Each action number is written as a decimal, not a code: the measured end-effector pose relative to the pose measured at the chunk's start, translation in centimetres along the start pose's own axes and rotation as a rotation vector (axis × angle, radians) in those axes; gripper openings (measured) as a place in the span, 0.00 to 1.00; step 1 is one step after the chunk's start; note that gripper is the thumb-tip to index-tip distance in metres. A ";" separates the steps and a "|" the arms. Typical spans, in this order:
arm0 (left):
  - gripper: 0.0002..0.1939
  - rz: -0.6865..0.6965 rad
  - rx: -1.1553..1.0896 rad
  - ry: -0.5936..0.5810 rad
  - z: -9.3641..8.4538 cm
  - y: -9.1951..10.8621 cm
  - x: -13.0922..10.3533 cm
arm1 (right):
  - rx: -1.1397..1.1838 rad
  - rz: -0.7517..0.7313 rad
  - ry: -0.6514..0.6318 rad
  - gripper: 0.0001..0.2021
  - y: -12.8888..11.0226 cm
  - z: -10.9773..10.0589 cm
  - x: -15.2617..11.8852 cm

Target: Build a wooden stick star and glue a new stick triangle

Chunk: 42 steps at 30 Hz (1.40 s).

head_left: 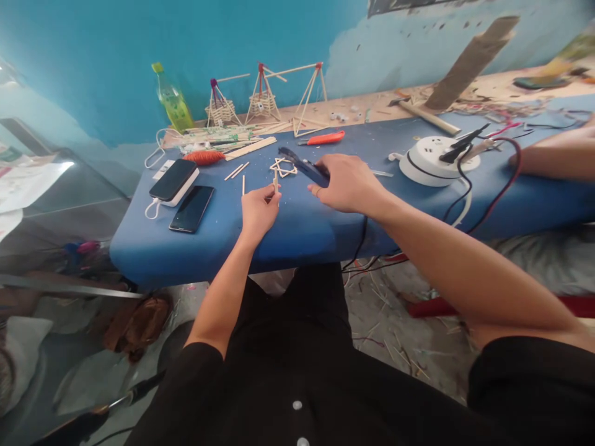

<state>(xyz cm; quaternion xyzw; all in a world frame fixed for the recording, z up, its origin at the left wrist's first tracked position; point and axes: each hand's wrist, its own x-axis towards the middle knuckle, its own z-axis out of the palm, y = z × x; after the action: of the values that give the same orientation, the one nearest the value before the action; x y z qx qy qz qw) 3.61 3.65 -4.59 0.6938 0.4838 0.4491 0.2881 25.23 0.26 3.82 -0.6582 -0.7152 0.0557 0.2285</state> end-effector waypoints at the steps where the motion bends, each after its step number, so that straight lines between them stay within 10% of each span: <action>1: 0.10 -0.001 0.018 -0.003 0.0 0.1 -0.1 | -0.074 0.002 -0.026 0.21 0.0 0.0 -0.3; 11: 0.14 0.063 0.290 -0.038 -0.2 1.7 -1.0 | -0.406 0.032 -0.299 0.27 -3.6 -0.7 -1.8; 33: 0.15 0.006 0.497 -0.065 0.3 3.5 -1.3 | -0.552 0.019 -0.326 0.28 -6.0 -1.8 -0.3; 42: 0.15 -0.007 0.497 -0.027 0.3 3.2 -1.1 | -0.448 -0.012 -0.317 0.11 -7.3 -2.4 1.3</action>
<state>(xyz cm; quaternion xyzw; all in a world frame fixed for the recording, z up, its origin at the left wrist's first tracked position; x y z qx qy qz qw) 5.06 1.48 -2.42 0.7475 0.5780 0.3059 0.1166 19.49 0.08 9.06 -0.6713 -0.7403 -0.0027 -0.0373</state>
